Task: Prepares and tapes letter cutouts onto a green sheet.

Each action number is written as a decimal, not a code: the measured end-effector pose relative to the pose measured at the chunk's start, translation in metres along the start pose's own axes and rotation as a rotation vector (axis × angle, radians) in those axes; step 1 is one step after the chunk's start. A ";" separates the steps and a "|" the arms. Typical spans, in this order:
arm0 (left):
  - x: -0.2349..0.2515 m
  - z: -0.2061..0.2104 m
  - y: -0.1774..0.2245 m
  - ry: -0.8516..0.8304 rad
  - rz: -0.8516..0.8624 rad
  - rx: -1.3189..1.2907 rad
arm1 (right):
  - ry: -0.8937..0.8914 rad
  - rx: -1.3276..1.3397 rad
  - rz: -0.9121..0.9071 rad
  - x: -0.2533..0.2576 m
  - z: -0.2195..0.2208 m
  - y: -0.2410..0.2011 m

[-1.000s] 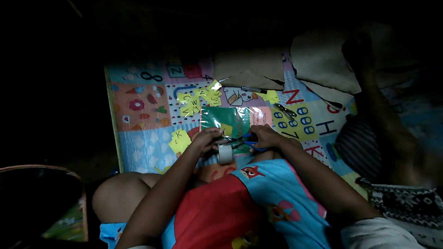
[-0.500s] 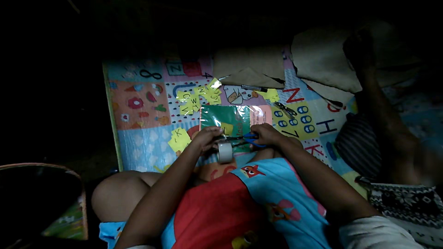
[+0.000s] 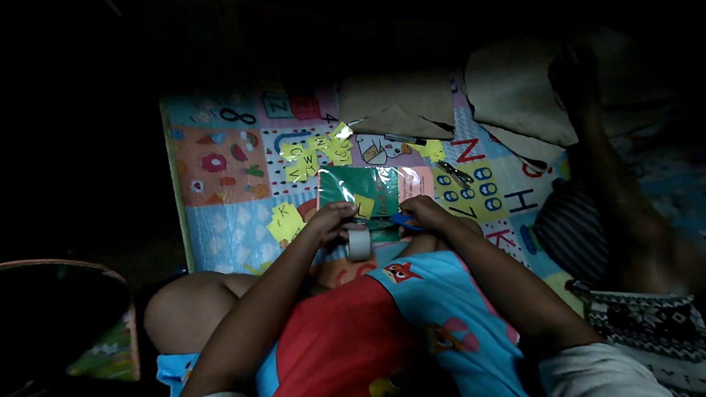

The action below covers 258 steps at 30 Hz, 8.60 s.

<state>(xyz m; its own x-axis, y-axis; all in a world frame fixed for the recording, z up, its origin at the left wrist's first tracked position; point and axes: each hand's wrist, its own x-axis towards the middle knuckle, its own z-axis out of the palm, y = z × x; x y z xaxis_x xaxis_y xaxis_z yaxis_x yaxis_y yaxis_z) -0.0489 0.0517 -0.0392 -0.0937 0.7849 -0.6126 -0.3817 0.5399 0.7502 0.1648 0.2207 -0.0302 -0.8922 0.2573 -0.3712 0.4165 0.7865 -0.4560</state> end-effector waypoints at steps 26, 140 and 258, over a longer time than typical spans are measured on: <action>-0.013 0.009 -0.013 0.058 0.107 0.002 | 0.410 1.177 0.418 0.031 0.029 -0.094; -0.018 0.049 -0.045 0.346 0.504 0.540 | 0.334 0.546 0.159 0.001 0.027 -0.077; 0.001 0.001 -0.039 -0.061 0.482 0.744 | 0.154 0.178 0.081 0.019 0.018 -0.094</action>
<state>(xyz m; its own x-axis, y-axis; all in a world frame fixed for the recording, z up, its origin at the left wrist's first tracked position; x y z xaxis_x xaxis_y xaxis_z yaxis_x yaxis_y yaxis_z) -0.0330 0.0323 -0.0686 -0.0328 0.9813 -0.1898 0.3849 0.1877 0.9037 0.1114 0.1419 -0.0088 -0.8650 0.4092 -0.2905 0.4999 0.6521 -0.5699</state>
